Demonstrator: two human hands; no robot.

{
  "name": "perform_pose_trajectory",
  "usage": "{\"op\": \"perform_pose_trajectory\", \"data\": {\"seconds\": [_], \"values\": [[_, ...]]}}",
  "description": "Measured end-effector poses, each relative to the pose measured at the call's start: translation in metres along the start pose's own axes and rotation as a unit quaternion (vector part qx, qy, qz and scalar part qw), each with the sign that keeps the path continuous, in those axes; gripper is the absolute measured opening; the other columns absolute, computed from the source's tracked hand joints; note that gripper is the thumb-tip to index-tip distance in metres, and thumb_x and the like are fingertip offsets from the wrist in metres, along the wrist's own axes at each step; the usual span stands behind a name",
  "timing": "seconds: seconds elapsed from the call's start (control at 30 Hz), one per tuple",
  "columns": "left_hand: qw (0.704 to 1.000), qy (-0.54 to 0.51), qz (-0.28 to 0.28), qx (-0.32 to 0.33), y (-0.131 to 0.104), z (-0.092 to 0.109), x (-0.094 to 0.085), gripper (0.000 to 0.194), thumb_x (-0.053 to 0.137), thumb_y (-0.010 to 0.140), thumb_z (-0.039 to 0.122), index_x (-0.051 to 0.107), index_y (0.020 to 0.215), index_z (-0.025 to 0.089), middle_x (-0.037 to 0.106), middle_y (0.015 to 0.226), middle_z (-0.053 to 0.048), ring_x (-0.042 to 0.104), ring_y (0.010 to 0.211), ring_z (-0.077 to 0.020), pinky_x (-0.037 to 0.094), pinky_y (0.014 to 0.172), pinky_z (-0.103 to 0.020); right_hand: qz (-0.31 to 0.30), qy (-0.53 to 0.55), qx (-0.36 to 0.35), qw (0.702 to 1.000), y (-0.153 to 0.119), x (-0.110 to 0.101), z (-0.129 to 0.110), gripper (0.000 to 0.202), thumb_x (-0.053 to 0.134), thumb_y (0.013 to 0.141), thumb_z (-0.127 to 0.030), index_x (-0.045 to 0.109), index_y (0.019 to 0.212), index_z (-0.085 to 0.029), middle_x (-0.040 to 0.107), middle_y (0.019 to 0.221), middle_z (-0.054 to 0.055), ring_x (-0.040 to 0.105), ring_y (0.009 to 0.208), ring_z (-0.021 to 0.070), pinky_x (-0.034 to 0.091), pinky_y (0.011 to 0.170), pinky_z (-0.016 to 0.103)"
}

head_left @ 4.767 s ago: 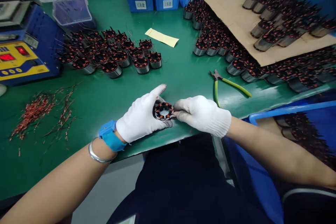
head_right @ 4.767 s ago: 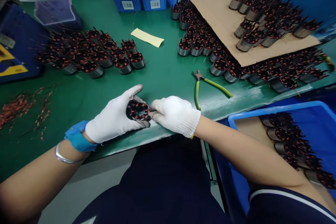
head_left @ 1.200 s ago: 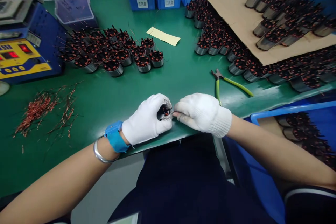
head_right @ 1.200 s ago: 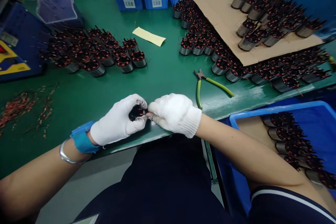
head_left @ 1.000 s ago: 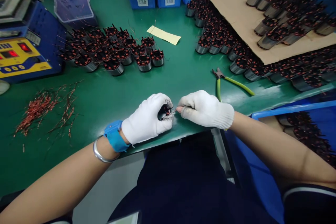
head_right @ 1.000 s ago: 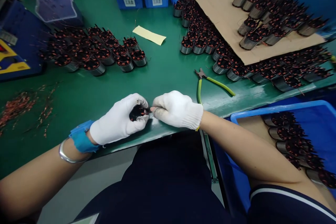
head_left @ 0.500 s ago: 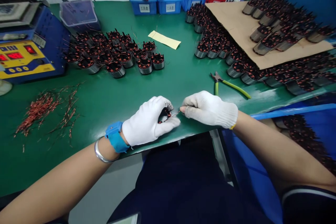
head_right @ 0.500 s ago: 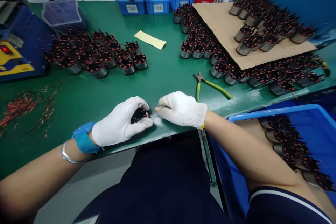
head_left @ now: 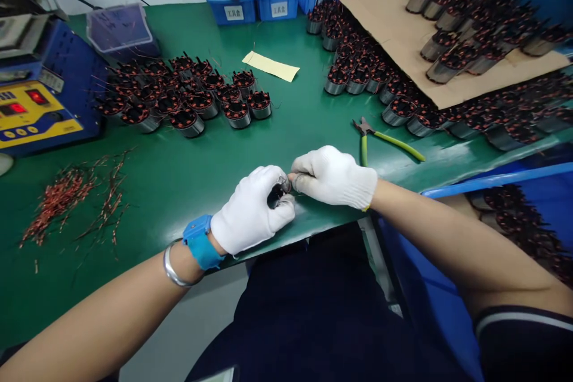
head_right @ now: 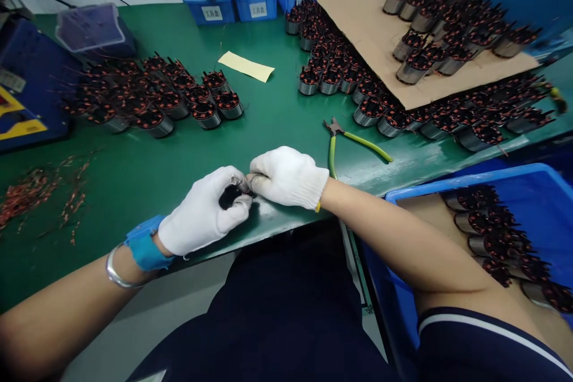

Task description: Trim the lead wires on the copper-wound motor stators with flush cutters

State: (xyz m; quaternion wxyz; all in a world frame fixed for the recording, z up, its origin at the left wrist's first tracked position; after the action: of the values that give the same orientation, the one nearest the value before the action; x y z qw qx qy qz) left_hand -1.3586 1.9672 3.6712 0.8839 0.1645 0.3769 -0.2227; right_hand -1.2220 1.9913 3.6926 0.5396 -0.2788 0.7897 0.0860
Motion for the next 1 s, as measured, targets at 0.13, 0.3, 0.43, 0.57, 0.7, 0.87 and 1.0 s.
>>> {"op": "perform_pose_trajectory", "data": {"seconds": [0.13, 0.3, 0.43, 0.57, 0.7, 0.87, 1.0], "values": [[1.000, -0.015, 0.011, 0.007, 0.001, -0.001, 0.001, 0.006, 0.054, 0.075, 0.022, 0.051, 0.079, 0.019, 0.053, 0.078, -0.001, 0.049, 0.073, -0.0164, 0.041, 0.069, -0.032, -0.087, 0.249, 0.070, 0.962, 0.001, 0.009, 0.020, 0.028, 0.052, 0.089, -0.044, 0.064, 0.090, -0.019, 0.068, 0.074, 0.000, 0.059, 0.063, 0.0106, 0.041, 0.055, 0.020], [1.000, -0.026, 0.017, 0.003, 0.002, -0.003, 0.002, 0.008, 0.054, 0.072, 0.020, 0.052, 0.080, 0.019, 0.054, 0.078, 0.000, 0.049, 0.072, -0.0156, 0.041, 0.068, -0.031, -0.228, 0.411, 0.115, 0.875, -0.007, 0.027, 0.012, 0.019, 0.065, 0.079, -0.035, 0.060, 0.086, -0.017, 0.065, 0.065, -0.001, 0.062, 0.057, 0.0103, 0.051, 0.054, 0.019], [0.999, -0.035, 0.016, 0.000, 0.002, -0.003, 0.001, 0.010, 0.055, 0.070, 0.020, 0.053, 0.079, 0.018, 0.056, 0.078, 0.000, 0.050, 0.072, -0.0155, 0.042, 0.069, -0.031, -0.185, 0.397, 0.100, 0.894, -0.010, 0.034, 0.007, 0.008, 0.058, 0.079, -0.025, 0.059, 0.077, -0.017, 0.064, 0.065, -0.001, 0.061, 0.051, 0.0091, 0.047, 0.047, 0.016], [0.999, -0.049, 0.008, 0.006, 0.000, -0.001, 0.000, 0.012, 0.055, 0.067, 0.017, 0.054, 0.079, 0.018, 0.055, 0.077, 0.000, 0.050, 0.070, -0.0147, 0.043, 0.068, -0.031, -0.163, 0.358, 0.104, 0.913, -0.012, 0.034, 0.010, 0.013, 0.056, 0.078, -0.028, 0.061, 0.075, -0.017, 0.064, 0.064, -0.001, 0.059, 0.047, 0.0084, 0.042, 0.041, 0.015], [0.998, -0.065, 0.012, 0.018, 0.000, 0.000, 0.000, 0.012, 0.055, 0.065, 0.015, 0.052, 0.076, 0.018, 0.054, 0.074, 0.000, 0.049, 0.068, -0.0141, 0.042, 0.065, -0.031, -0.206, 0.432, 0.120, 0.869, -0.007, 0.035, 0.007, 0.015, 0.065, 0.076, -0.028, 0.058, 0.071, -0.016, 0.063, 0.059, -0.001, 0.062, 0.050, 0.0105, 0.049, 0.046, 0.017], [0.997, -0.060, 0.030, 0.034, 0.000, 0.001, 0.000, 0.012, 0.054, 0.066, 0.014, 0.049, 0.075, 0.019, 0.053, 0.078, -0.001, 0.048, 0.070, -0.0144, 0.042, 0.065, -0.031, -0.217, 0.467, 0.165, 0.841, -0.002, 0.039, 0.003, 0.020, 0.069, 0.077, -0.029, 0.059, 0.067, -0.014, 0.064, 0.054, 0.001, 0.060, 0.045, 0.0104, 0.051, 0.044, 0.018], [0.996, -0.064, 0.045, 0.034, -0.002, 0.003, -0.001, 0.018, 0.054, 0.064, 0.012, 0.047, 0.079, 0.018, 0.055, 0.091, -0.004, 0.052, 0.077, -0.0155, 0.044, 0.070, -0.032, -0.206, 0.491, 0.165, 0.830, -0.002, 0.043, 0.000, 0.019, 0.064, 0.080, -0.026, 0.060, 0.066, -0.014, 0.064, 0.054, 0.001, 0.058, 0.042, 0.0092, 0.050, 0.042, 0.017]]}}
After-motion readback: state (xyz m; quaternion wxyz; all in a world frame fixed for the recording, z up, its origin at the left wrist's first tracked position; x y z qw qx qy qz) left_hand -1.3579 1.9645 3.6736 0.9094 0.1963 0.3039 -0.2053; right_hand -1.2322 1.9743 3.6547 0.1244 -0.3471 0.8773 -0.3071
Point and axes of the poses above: each hand's wrist, its own y-axis towards the middle knuckle, its own x-axis out of the palm, z = x × y, the point moved 5 cm from there along y, towards the middle knuckle
